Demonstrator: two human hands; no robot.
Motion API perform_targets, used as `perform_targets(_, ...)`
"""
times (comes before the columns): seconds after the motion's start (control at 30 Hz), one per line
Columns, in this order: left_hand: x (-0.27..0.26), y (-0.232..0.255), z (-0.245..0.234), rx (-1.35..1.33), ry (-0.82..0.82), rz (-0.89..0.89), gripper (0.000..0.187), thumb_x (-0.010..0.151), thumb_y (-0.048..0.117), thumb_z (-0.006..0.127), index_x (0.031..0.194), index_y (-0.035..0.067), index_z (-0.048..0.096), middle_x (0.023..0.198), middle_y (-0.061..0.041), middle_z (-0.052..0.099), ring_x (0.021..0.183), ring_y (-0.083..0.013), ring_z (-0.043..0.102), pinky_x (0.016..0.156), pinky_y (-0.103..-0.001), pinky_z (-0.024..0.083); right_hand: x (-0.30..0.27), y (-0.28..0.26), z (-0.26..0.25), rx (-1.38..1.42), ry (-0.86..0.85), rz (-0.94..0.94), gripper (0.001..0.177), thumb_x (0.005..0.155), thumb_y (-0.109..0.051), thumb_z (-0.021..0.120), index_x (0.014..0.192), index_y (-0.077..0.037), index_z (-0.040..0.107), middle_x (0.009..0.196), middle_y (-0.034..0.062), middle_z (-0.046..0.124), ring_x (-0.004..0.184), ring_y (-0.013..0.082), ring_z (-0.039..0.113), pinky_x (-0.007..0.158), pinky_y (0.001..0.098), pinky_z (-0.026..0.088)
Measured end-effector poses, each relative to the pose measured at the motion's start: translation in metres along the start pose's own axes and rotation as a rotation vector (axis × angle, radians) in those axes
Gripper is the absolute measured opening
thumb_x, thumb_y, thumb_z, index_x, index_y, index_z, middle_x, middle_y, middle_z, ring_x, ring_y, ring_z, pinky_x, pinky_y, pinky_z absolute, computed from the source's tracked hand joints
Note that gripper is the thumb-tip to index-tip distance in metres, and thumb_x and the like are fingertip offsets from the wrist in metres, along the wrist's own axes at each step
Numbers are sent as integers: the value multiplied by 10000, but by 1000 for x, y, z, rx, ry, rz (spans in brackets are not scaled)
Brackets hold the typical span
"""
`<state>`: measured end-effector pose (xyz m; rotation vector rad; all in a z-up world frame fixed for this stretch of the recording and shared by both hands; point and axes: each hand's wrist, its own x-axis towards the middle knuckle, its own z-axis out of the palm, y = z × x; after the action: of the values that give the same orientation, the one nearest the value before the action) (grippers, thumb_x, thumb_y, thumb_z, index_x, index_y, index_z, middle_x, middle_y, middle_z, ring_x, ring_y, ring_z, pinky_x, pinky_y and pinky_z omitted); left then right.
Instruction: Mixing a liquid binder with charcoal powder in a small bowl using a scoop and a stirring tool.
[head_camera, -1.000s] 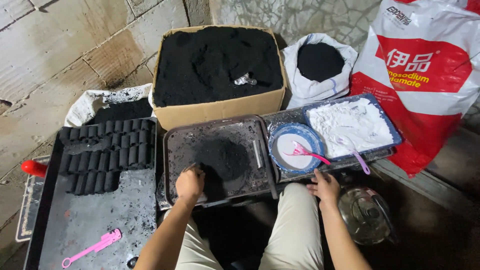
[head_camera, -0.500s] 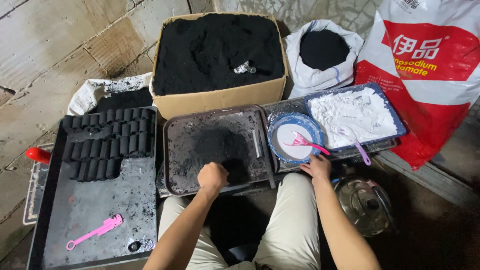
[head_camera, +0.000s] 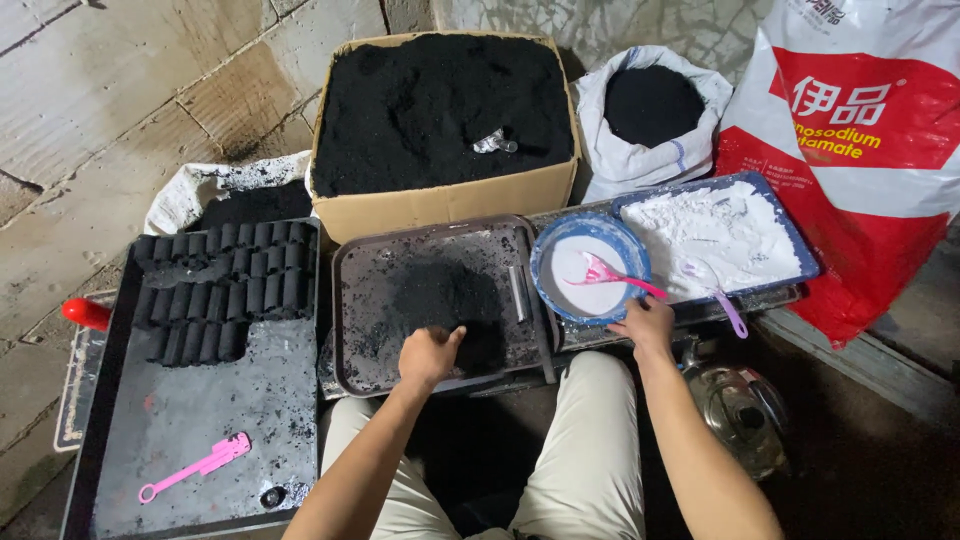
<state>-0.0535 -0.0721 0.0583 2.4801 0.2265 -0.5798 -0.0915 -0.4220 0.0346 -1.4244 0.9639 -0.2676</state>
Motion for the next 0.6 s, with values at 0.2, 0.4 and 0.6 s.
perform_targets(0.2, 21, 20, -13, -417, -40, 18, 704, 924, 710, 617, 1221, 89, 764, 1186, -215, 748, 1227, -388, 666, 979, -510, 545, -54, -72, 14, -159, -213, -39, 452, 977, -60, 560, 1377, 150, 525, 1265, 409, 564, 898, 557, 671, 705, 574, 641)
perform_targets(0.4, -5, 44, -82, -729, -223, -31, 961, 933, 685, 615, 1504, -71, 461, 1492, -345, 502, 1437, -483, 436, 1134, -616, 415, -54, -53, 55, -261, -419, -38, 452, 929, -45, 617, 1331, 157, 574, 1208, 403, 604, 822, 564, 678, 650, 574, 638)
perform_targets(0.6, -46, 22, -110, -1049, -406, -169, 807, 953, 403, 709, 1549, -36, 387, 1549, -331, 428, 1384, -478, 491, 1015, -547, 537, -120, -80, 83, -370, -553, 14, 511, 923, -55, 615, 1380, 162, 542, 1173, 382, 636, 840, 511, 706, 670, 541, 638)
